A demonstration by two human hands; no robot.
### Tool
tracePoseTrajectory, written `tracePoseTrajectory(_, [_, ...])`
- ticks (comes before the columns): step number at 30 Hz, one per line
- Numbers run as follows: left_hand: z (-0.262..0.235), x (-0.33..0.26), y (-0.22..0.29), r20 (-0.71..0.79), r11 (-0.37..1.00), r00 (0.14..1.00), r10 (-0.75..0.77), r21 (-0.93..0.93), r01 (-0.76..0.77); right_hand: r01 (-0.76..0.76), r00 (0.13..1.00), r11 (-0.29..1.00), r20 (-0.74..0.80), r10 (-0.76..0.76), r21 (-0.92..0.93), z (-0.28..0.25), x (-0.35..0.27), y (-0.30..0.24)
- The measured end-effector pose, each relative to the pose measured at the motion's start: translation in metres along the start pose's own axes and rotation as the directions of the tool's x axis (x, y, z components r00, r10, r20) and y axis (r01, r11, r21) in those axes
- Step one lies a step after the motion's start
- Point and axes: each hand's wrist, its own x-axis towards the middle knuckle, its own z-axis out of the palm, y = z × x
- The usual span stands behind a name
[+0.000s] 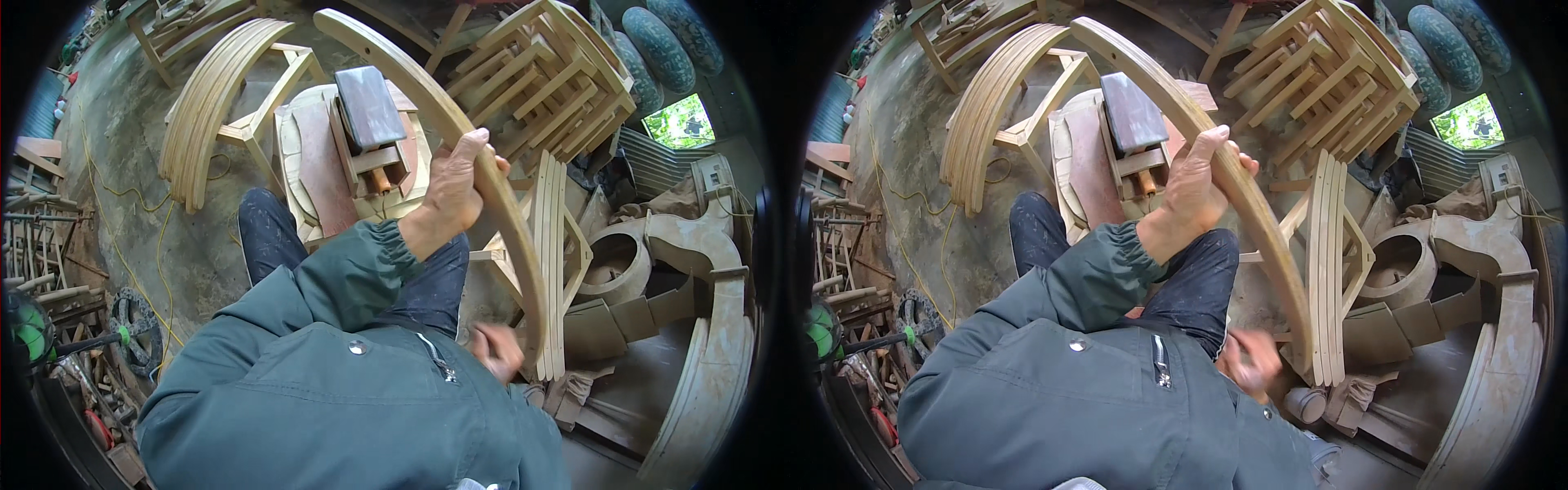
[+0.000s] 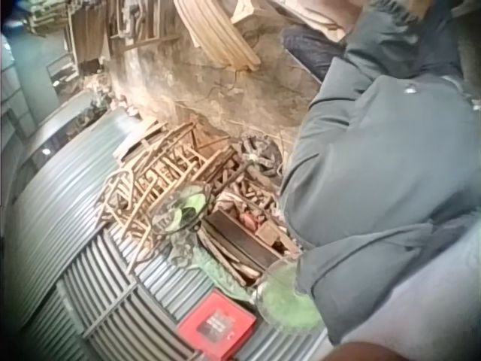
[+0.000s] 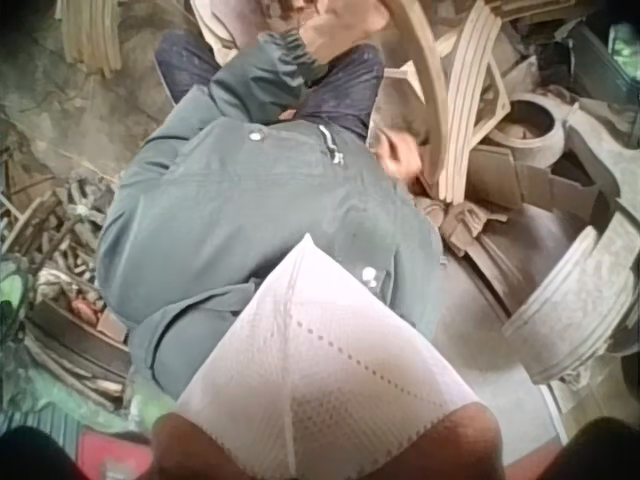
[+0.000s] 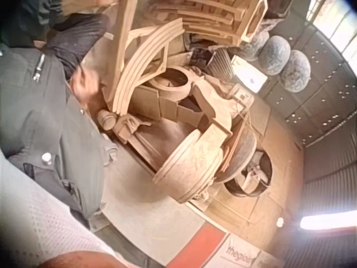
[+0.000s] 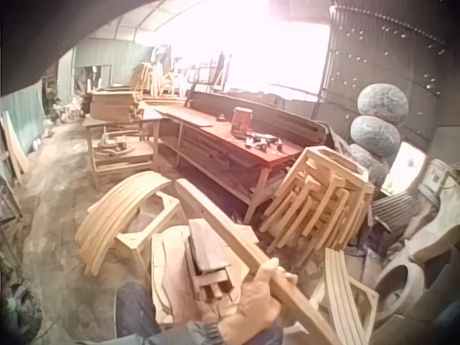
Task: The recorder is sanding curved wooden furniture components using a stationary belt sander in a workshop.
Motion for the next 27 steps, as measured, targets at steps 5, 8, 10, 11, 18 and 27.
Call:
tracePoseTrajectory(5, [0.026,-0.014,-0.001,0.011,0.995,0.999,-0.038,-0.097,0.039,-0.184,0.940,0.588,-0.034,0.339,0.788,0.050,0.125,0.013])
tracePoseTrajectory(8, [0.018,-0.017,0.000,0.027,0.969,0.969,-0.244,-0.021,0.245,0.323,0.840,0.381,-0.448,0.305,0.866,0.037,0.198,-0.017])
tracePoseTrajectory(10, [0.015,-0.017,0.024,0.176,0.813,0.931,-0.319,0.556,0.173,0.361,0.802,0.411,-0.503,0.321,0.837,0.024,0.221,-0.008])
tracePoseTrajectory(11, [0.005,-0.005,0.039,0.249,0.572,0.898,-0.364,0.820,0.004,0.342,0.842,0.488,-0.492,0.221,0.803,0.014,0.225,0.001])
tracePoseTrajectory(18, [-0.044,0.058,0.108,0.812,-0.668,0.398,0.426,0.579,-0.467,0.248,0.850,0.703,-0.497,0.172,0.667,0.007,0.256,-0.035])
tracePoseTrajectory(27, [-0.083,0.167,0.135,0.793,-0.447,0.362,0.489,0.585,-0.677,0.303,0.843,0.916,-0.522,-0.129,0.262,0.019,0.321,-0.089])
